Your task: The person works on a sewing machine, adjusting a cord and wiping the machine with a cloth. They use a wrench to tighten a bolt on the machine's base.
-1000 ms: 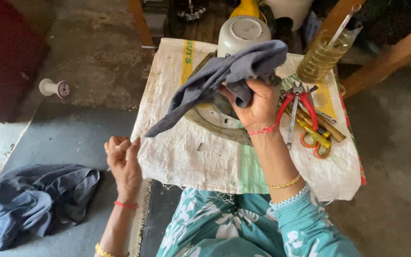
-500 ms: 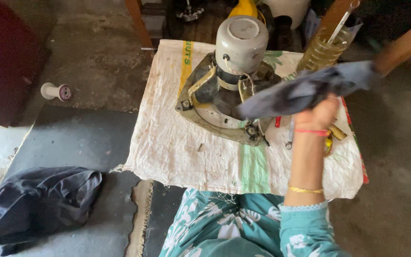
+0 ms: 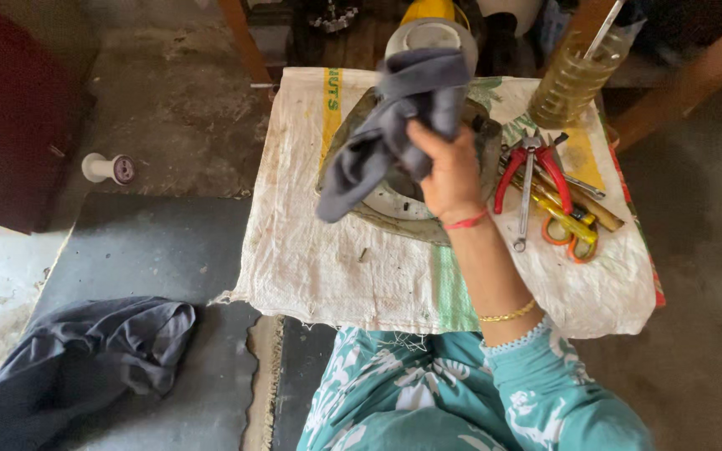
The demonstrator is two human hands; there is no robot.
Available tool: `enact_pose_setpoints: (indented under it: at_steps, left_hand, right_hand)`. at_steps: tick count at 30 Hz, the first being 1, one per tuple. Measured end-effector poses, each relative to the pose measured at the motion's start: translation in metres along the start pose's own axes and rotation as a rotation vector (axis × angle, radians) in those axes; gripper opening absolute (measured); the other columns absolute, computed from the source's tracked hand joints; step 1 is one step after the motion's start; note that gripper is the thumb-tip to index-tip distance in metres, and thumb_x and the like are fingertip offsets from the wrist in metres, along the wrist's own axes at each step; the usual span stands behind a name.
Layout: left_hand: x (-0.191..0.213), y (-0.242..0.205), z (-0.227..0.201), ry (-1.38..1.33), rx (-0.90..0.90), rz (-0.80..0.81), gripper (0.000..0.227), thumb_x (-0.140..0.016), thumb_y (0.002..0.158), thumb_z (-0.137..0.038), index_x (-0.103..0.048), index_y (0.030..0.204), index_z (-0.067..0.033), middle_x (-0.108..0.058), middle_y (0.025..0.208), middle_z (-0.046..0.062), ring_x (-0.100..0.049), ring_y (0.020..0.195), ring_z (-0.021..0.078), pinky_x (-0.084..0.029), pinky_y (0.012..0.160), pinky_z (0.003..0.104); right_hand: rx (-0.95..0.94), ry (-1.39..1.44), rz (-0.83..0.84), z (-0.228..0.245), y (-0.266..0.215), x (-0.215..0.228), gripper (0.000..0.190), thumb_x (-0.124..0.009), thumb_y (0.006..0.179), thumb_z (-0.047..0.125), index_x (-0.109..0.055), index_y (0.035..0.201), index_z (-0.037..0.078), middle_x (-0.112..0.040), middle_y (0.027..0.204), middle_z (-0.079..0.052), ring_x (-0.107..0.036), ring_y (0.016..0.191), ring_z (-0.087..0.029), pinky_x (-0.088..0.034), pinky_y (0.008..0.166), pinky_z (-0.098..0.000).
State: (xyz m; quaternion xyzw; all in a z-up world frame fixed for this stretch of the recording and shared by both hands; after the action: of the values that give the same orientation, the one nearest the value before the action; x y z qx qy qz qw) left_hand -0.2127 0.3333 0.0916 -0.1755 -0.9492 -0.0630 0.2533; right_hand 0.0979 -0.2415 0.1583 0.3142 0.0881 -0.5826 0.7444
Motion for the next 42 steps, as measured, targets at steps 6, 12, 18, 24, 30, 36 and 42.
enact_pose_setpoints:
  at_steps: [6, 12, 18, 24, 30, 36, 42]
  left_hand:
    - [-0.063, -0.028, -0.079, 0.465, -0.355, 0.139, 0.050, -0.074, 0.091, -0.031, -0.061, 0.133, -0.0049, -0.065, 0.127, 0.020, -0.063, 0.119, 0.0382, -0.052, 0.099, 0.046]
    - [-0.160, -0.124, -0.187, 0.236, -0.883, 0.599, 0.062, -0.077, 0.088, -0.034, -0.059, 0.140, -0.0042, -0.065, 0.136, 0.022, -0.062, 0.126, 0.0406, -0.052, 0.100, 0.046]
    - [-0.267, -0.248, -0.219, -0.128, -1.204, 0.566, 0.071, -0.074, 0.095, -0.030, -0.044, 0.154, -0.0041, -0.043, 0.154, 0.033, -0.039, 0.144, 0.0496, -0.035, 0.117, 0.053]
    - [-0.309, -0.278, -0.287, -0.323, -1.128, 0.521, 0.057, -0.062, 0.111, -0.029, -0.040, 0.156, -0.0017, -0.048, 0.156, 0.024, -0.042, 0.150, 0.0439, -0.036, 0.125, 0.051]
    - [-0.358, -0.275, -0.366, -0.396, -1.254, 0.501, 0.083, -0.077, 0.103, -0.053, -0.039, 0.161, -0.0086, -0.048, 0.160, 0.022, -0.039, 0.153, 0.0444, -0.033, 0.127, 0.050]
    - [-0.387, -0.296, -0.456, -0.093, -1.474, 0.664, 0.101, -0.094, 0.059, -0.075, -0.063, 0.142, -0.0258, -0.044, 0.148, 0.033, -0.042, 0.137, 0.0538, -0.041, 0.111, 0.056]
    - [-0.415, -0.312, -0.464, 0.346, -1.376, 0.904, 0.074, -0.090, 0.047, -0.062, -0.078, 0.112, -0.0283, -0.074, 0.112, 0.013, -0.068, 0.108, 0.0344, -0.052, 0.097, 0.045]
  right_hand:
    - [0.106, -1.477, 0.171, -0.039, -0.020, -0.044, 0.064, -0.088, 0.074, 0.030, -0.051, 0.119, 0.002, -0.067, 0.103, -0.023, -0.066, 0.095, -0.040, -0.052, 0.078, -0.0493]
    - [0.103, -1.461, 0.412, -0.038, -0.055, -0.035, 0.039, -0.086, 0.074, 0.027, -0.066, 0.100, 0.006, -0.067, 0.105, -0.021, -0.066, 0.092, -0.040, -0.051, 0.076, -0.0493]
    - [0.245, -1.188, -0.150, 0.024, -0.042, 0.082, 0.015, -0.074, 0.097, 0.015, -0.069, 0.099, 0.002, -0.072, 0.086, -0.007, -0.068, 0.073, -0.015, -0.054, 0.067, -0.0316]
    - [0.104, -0.761, -0.351, 0.015, -0.031, 0.192, 0.010, -0.063, 0.104, 0.011, -0.067, 0.103, 0.002, -0.071, 0.084, -0.003, -0.066, 0.073, -0.008, -0.054, 0.065, -0.0230]
    - [0.141, -1.122, -0.311, -0.035, -0.044, 0.199, 0.005, -0.065, 0.099, 0.007, -0.068, 0.101, 0.005, -0.074, 0.083, -0.006, -0.071, 0.072, -0.013, -0.054, 0.065, -0.0295]
    - [0.141, -1.518, -0.266, -0.037, -0.042, 0.175, 0.009, -0.071, 0.090, 0.017, -0.069, 0.097, 0.011, -0.074, 0.089, -0.012, -0.071, 0.076, -0.033, -0.053, 0.065, -0.0437]
    - [0.184, -1.384, -0.348, -0.017, -0.040, 0.159, 0.010, -0.073, 0.094, 0.017, -0.069, 0.098, 0.008, -0.074, 0.086, -0.011, -0.071, 0.069, -0.026, -0.052, 0.061, -0.0378]
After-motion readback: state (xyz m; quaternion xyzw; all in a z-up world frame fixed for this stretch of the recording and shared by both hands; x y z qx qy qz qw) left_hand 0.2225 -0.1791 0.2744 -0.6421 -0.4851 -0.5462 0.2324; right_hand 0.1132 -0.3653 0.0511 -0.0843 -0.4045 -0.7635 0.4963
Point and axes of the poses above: each hand's wrist, its own y-axis towards the middle knuckle, its own x-axis out of the back of the hand, z = x × y, the point moved 3 cm from there along y, towards the middle knuckle
